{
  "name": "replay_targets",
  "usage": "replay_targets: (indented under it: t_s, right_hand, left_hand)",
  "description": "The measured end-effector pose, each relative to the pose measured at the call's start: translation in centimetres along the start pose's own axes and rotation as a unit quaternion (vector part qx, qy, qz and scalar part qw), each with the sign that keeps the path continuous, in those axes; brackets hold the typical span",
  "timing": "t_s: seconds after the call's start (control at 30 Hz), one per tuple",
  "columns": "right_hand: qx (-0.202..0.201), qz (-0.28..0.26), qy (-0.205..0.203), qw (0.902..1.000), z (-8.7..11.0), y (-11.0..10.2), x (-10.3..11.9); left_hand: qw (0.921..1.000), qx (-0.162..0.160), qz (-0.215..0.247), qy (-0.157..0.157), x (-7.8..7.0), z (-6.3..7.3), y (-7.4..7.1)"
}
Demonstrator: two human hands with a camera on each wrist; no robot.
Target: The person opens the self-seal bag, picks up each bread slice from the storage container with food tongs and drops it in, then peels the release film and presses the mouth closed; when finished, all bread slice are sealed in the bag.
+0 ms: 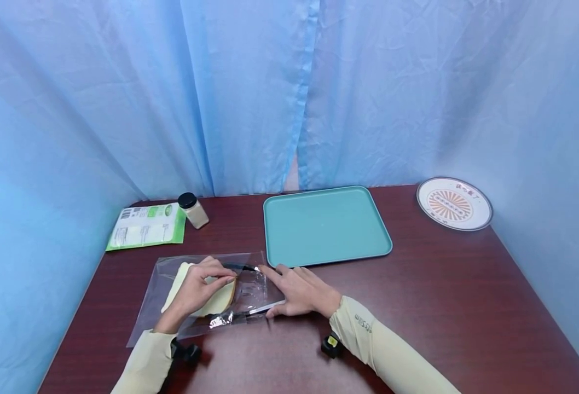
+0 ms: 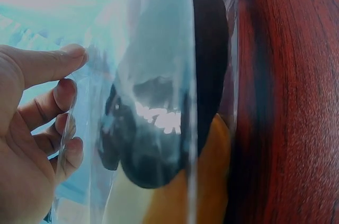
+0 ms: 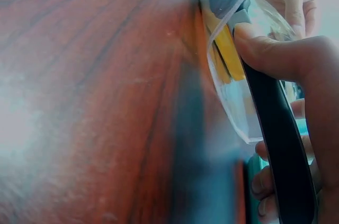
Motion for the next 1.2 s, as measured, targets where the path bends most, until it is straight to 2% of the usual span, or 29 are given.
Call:
replay_targets:
  t_s: [0.17, 0.6, 0.7, 0.93, 1.2]
  right_hand:
    - [-0.009, -0.010, 0.003, 0.9999, 0.2, -0.4, -0.3]
    - [0.014, -0.056, 0.015, 0.9982, 0.4, -0.7, -0.5]
    - [0.012, -0.049, 0.019, 0.9985, 0.5, -0.6, -0.7]
    - [-0.005, -0.035, 0.025, 0.9991, 1.5, -1.1, -1.4]
    - [-0.009, -0.062, 0.032, 0.9975, 3.2, -1.7, -2.2]
  left_hand:
    - [1.0000, 0.000, 0.008, -0.001, -0.2, 0.0, -0.1]
    - [1.0000, -0.004, 0.003, 0.008, -0.2, 0.0, -0.1]
    - [0.9999, -0.004, 0.002, 0.010, -0.2, 0.0, -0.1]
    - [0.9999, -0.008, 0.004, 0.014, -0.2, -0.1, -0.1]
    - [0.9999, -0.004, 0.007, 0.014, -0.1, -0.2, 0.0]
Point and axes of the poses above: each hand's wrist, its own z-axis away from the middle knuckle, its own y-axis out of the palm, x = y × z, the point moved 7 cm from there along -z, towards the middle knuckle, and after that the axes turned 13 degrees about x, right-handed, at the moved point
